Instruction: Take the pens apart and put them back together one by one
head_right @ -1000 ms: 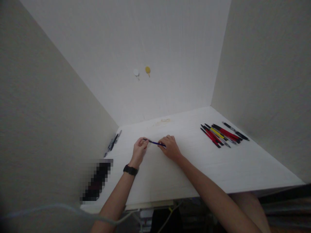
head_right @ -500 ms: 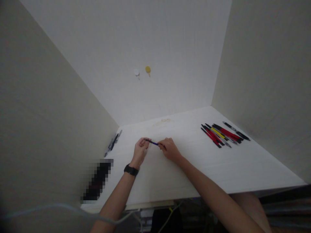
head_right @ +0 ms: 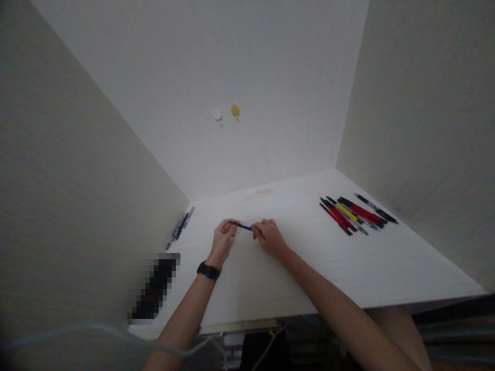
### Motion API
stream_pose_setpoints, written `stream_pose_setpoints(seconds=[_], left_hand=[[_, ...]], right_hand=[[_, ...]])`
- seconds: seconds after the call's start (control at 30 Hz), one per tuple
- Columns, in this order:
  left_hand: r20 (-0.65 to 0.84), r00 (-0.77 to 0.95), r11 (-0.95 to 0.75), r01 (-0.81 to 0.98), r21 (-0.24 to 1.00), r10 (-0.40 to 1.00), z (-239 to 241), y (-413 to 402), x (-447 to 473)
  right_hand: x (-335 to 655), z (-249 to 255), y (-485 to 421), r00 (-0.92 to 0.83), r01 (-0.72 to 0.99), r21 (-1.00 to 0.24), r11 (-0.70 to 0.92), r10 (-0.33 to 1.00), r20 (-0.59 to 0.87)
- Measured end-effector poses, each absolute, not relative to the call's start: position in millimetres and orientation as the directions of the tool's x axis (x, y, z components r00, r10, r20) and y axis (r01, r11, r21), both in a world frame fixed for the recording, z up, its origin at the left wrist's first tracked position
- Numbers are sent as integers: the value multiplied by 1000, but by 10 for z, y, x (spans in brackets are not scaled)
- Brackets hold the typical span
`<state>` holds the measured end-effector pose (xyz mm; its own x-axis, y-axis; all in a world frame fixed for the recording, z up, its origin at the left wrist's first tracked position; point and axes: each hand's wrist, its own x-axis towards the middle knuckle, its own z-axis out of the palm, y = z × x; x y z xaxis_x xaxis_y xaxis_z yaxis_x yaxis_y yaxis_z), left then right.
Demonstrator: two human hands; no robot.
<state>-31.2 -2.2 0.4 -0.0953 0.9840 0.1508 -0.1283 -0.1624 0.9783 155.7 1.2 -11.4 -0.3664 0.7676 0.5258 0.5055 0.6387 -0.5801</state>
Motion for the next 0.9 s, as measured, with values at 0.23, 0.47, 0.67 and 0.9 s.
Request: stream_pose_setpoints(seconds=[0.23,0.47,0.67,0.9], left_hand=[[149,-94,-161,-133,978,984,9,-21,-308],[172,-94,-183,-128,975,981,14,-27,-314],[185,-115,-198,-123,972,976,4,-22,-312],[171,-91,-180,-109,978,981,42,-51,-293]], right_hand=[[1549,-118,0,-304,593,-523,613,771,559],[1561,-97,-3,-429,531,-495,687,722,542],[1555,-116,-1,-314,587,-505,633,753,578],[1550,-117,-3,-388,560,-490,668,734,557]])
